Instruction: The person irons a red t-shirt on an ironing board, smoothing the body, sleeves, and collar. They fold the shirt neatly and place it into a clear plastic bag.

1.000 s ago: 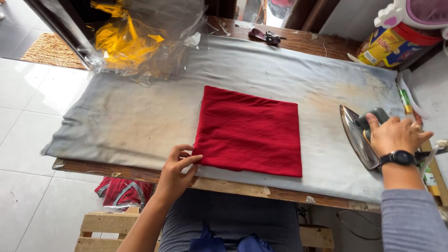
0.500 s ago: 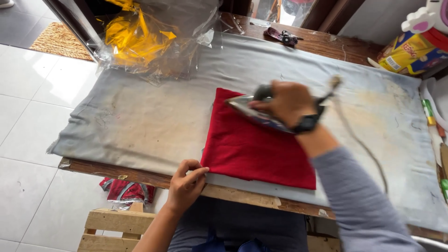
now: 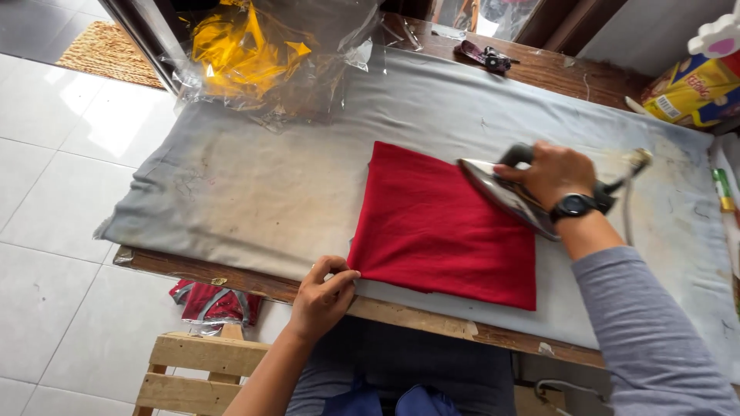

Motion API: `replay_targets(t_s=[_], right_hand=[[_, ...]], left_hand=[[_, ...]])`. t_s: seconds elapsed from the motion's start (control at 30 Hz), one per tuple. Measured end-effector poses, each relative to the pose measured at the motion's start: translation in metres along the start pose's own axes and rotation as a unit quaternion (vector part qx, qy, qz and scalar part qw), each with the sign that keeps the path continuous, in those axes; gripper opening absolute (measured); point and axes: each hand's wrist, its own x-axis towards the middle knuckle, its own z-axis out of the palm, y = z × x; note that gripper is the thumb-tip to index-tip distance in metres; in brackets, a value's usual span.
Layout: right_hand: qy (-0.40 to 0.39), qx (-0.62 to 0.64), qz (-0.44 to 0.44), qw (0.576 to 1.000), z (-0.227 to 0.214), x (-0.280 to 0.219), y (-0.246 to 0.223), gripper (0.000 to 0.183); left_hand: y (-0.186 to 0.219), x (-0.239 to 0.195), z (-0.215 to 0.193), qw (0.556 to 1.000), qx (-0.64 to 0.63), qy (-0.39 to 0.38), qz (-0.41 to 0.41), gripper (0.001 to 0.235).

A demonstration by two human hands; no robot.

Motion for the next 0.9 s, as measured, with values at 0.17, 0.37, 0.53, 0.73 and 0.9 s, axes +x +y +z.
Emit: replay_targets(t_s=[0.17, 0.37, 0.53, 0.73, 0.9], right_hand=[[-0.031, 0.013, 0.088, 0.996, -0.021, -0.039, 0.033, 0.085], [0.062, 0.165, -0.109, 0.978, -0.05, -0.121, -0.089, 0.069], [0.14, 0.096, -0.177, 0.97, 0.001, -0.093, -0.117, 0.074], [0.232, 0.033, -0.323, 0.917, 0.014, -0.162, -0.066, 0.064], [0.231, 0.003, -0.254, 0.939, 0.022, -0.179, -0.008, 0.066]], left_hand=[[-0.003, -0.002, 0.004, 1.0, 0.007, 0.005, -0.003, 0.023], [-0.007, -0.008, 0.01, 0.997, 0.043, 0.058, -0.035, 0.024], [0.002, -0.001, 0.007, 0.994, 0.044, 0.077, -0.059, 0.021], [-0.001, -0.005, 0.004, 0.995, 0.033, 0.072, -0.065, 0.021], [-0.002, -0.005, 0.006, 0.995, 0.032, 0.06, -0.068, 0.023]])
